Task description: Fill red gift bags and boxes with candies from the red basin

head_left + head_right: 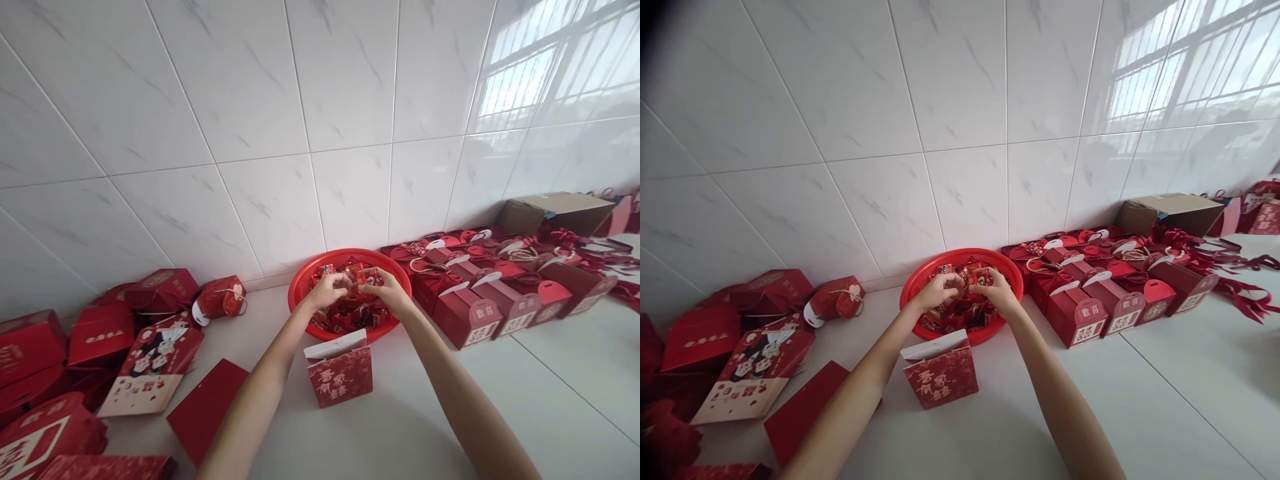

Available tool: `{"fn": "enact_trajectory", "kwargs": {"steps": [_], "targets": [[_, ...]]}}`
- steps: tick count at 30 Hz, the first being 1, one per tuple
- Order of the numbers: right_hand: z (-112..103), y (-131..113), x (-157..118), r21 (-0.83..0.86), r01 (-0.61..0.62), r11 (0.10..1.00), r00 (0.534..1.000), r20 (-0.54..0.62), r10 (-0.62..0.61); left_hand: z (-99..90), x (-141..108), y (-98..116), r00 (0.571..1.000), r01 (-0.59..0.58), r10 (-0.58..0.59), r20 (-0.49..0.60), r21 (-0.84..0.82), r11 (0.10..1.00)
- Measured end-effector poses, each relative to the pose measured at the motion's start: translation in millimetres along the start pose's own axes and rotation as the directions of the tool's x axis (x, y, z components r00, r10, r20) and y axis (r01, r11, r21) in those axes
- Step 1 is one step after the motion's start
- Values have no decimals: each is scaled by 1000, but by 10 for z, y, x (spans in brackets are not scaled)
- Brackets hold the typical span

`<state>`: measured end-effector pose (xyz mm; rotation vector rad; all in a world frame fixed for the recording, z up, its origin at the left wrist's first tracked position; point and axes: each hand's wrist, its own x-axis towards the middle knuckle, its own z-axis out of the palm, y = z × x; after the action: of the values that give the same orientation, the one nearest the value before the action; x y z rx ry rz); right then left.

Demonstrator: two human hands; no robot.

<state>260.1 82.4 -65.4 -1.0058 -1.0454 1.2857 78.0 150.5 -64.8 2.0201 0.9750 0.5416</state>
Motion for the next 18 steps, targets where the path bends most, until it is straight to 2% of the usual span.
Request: {"fn": "enact_trajectory", "kwargs": {"steps": [2,4,7,18], "targets": [[0,-7,-7,8,21,1000,999,-35,-21,-3,-12,-48,988,114,-130,80,177,977],[-5,-5,-7,12,48,999,997,-54,-48,3,-32,-100,953,187,-244,178,289,939],[-14,7,1,24,62,998,996,-68,-61,19,-61,-140,912,239,-345,222,395,887],[-18,26,22,37,53,998,997,-66,-51,67,-77,8,895,226,-410,174,617,754]]}}
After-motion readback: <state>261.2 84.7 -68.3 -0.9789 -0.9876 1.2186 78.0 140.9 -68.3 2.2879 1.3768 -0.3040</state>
